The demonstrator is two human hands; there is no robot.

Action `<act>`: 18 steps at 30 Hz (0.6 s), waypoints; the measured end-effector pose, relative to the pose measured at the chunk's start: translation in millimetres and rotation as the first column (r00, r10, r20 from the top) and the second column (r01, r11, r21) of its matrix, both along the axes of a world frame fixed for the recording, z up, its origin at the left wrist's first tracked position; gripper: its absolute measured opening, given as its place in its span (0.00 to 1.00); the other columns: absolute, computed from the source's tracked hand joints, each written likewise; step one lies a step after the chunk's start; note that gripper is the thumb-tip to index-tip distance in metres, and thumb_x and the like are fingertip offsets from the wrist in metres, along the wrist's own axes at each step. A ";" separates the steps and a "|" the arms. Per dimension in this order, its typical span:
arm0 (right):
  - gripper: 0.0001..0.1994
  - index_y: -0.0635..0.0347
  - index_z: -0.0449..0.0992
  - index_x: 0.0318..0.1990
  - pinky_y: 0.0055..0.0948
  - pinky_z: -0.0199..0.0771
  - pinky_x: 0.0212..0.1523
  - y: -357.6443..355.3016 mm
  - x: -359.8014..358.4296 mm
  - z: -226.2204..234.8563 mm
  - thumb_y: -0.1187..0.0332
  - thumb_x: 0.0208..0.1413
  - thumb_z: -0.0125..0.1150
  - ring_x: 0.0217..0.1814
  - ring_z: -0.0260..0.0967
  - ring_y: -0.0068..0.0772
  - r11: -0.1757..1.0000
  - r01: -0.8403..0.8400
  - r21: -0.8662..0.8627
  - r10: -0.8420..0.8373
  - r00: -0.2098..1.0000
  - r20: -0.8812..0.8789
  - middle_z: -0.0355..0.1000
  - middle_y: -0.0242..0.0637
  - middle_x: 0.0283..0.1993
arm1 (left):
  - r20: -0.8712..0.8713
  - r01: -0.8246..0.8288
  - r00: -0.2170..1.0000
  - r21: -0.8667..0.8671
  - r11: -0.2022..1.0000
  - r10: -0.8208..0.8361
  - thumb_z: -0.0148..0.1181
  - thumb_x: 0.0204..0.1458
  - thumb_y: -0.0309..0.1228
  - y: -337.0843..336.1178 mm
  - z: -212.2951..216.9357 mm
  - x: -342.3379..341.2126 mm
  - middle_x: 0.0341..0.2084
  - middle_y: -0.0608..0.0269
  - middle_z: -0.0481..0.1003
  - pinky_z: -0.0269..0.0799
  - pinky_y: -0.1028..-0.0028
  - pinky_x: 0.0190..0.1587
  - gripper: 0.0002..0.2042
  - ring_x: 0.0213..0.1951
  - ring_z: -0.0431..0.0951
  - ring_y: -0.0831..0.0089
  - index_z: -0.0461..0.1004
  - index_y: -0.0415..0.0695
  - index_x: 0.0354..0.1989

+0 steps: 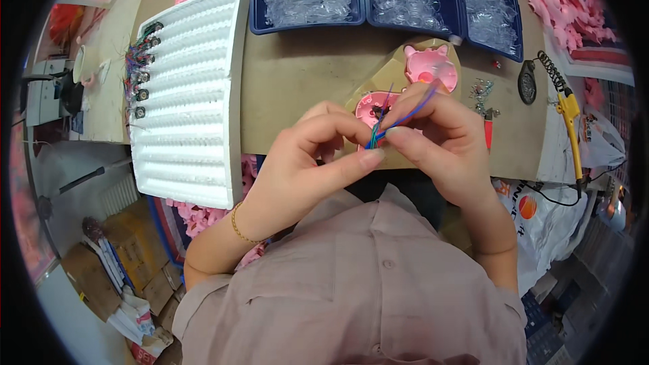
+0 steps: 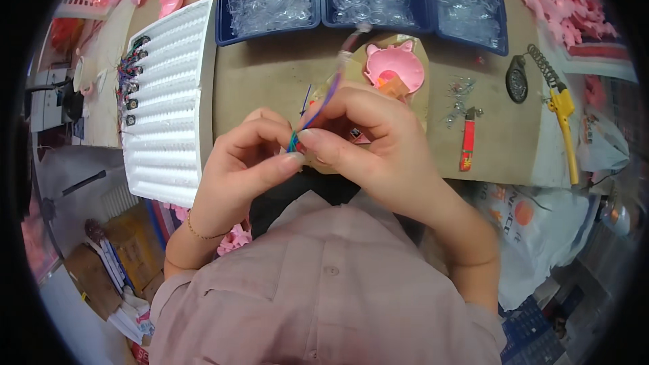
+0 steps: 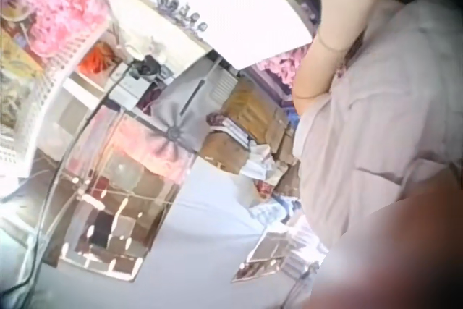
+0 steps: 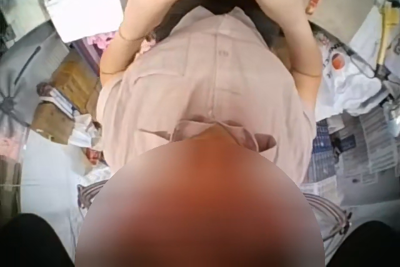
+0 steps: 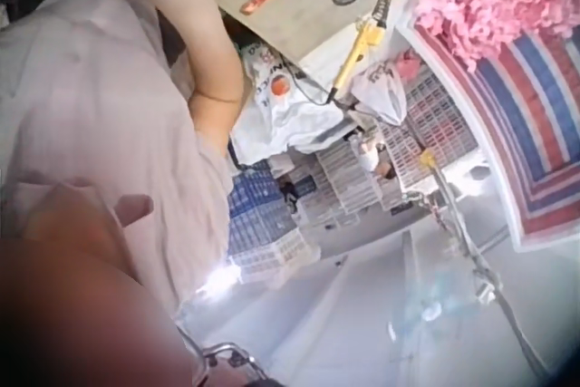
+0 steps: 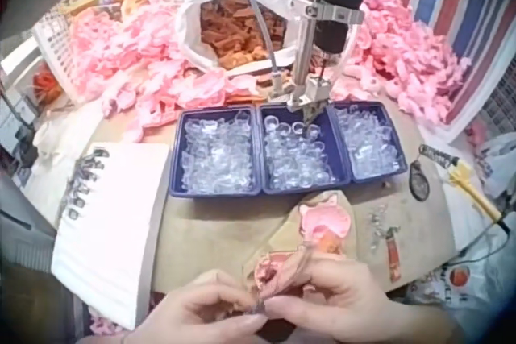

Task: Assembling electronic components, soldering wires, and fastening screws inside plastic toy ponies on a factory production line.

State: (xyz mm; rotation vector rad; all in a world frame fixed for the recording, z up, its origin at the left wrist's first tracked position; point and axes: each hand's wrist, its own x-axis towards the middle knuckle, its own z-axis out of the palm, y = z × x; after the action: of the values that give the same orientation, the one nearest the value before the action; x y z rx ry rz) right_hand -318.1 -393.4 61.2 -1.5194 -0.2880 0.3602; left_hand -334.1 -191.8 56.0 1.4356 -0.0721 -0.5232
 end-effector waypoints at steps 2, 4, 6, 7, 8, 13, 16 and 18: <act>0.05 0.67 0.74 0.38 0.24 0.68 0.43 0.1 -4.7 3.7 0.79 0.53 0.56 0.40 0.68 0.23 0.998 0.059 0.039 -0.056 0.996 -0.071 0.70 0.34 0.38 | 0.018 -0.093 0.995 -0.165 0.982 0.097 0.62 0.51 0.26 -4.6 -0.3 -0.1 0.36 0.69 0.70 0.65 0.82 0.39 0.09 0.36 0.69 0.84 0.75 0.39 0.40; 0.05 0.68 0.75 0.36 0.24 0.67 0.42 0.1 -7.8 9.7 0.80 0.51 0.56 0.39 0.68 0.24 0.985 0.145 -0.096 -0.157 0.979 -0.131 0.71 0.36 0.36 | -0.094 -0.131 0.989 -0.183 0.974 0.115 0.62 0.51 0.25 -6.8 3.1 -4.2 0.36 0.69 0.70 0.65 0.82 0.40 0.09 0.37 0.69 0.84 0.74 0.38 0.41; 0.05 0.68 0.75 0.35 0.25 0.67 0.42 -12.9 -11.6 25.1 0.79 0.49 0.56 0.38 0.68 0.26 0.961 0.129 -0.245 -0.116 0.991 0.066 0.71 0.37 0.36 | -0.206 -0.166 0.971 -0.202 0.965 0.124 0.61 0.51 0.23 -6.7 6.0 -4.7 0.37 0.69 0.70 0.65 0.82 0.40 0.09 0.37 0.69 0.84 0.74 0.37 0.41; 0.06 0.68 0.75 0.34 0.25 0.67 0.41 -20.3 -13.5 32.8 0.79 0.48 0.56 0.38 0.69 0.27 0.909 0.130 -0.395 -0.030 0.968 0.249 0.72 0.39 0.36 | -0.142 -0.135 0.984 -0.190 0.973 0.109 0.61 0.51 0.22 -5.6 6.1 -5.7 0.36 0.69 0.70 0.65 0.83 0.40 0.10 0.37 0.70 0.85 0.74 0.37 0.42; 0.08 0.70 0.75 0.34 0.26 0.67 0.41 -24.3 -9.0 37.1 0.77 0.46 0.57 0.37 0.68 0.30 0.900 0.198 -0.388 -0.084 0.952 0.293 0.72 0.42 0.37 | -0.077 -0.107 0.993 -0.176 0.979 0.095 0.60 0.51 0.21 -3.5 6.3 -6.3 0.35 0.69 0.71 0.65 0.83 0.40 0.10 0.36 0.70 0.85 0.74 0.36 0.43; 0.12 0.69 0.76 0.39 0.26 0.70 0.43 -6.9 18.4 5.0 0.76 0.44 0.61 0.44 0.71 0.32 0.949 -0.022 -0.314 0.143 0.919 0.368 0.75 0.42 0.42 | -0.143 0.136 0.972 -0.295 0.946 -0.184 0.60 0.51 0.20 20.4 15.2 7.1 0.35 0.69 0.72 0.65 0.83 0.37 0.09 0.33 0.70 0.85 0.75 0.36 0.42; 0.11 0.66 0.77 0.37 0.25 0.72 0.40 -8.5 31.8 0.0 0.76 0.43 0.64 0.42 0.73 0.29 0.905 -0.389 -0.173 0.410 0.907 0.101 0.76 0.39 0.39 | -0.375 0.312 0.828 -0.309 0.898 -0.417 0.61 0.50 0.23 26.4 31.9 15.8 0.30 0.68 0.75 0.66 0.82 0.32 0.07 0.30 0.70 0.85 0.77 0.35 0.38; 0.05 0.63 0.78 0.30 0.24 0.70 0.34 -18.6 39.3 1.7 0.76 0.44 0.64 0.31 0.71 0.23 0.877 -0.463 -0.128 0.459 0.886 -0.062 0.76 0.32 0.30 | -0.318 0.403 0.850 -0.122 0.907 -0.421 0.62 0.50 0.24 31.3 37.9 18.0 0.28 0.68 0.75 0.65 0.82 0.31 0.06 0.29 0.70 0.85 0.77 0.36 0.36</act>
State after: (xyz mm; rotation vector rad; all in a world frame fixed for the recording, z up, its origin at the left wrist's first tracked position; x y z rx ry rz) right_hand -278.8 -412.0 62.9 -1.5716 -0.6180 0.7960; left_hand -316.1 -160.5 93.9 1.2621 -0.1203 -1.1124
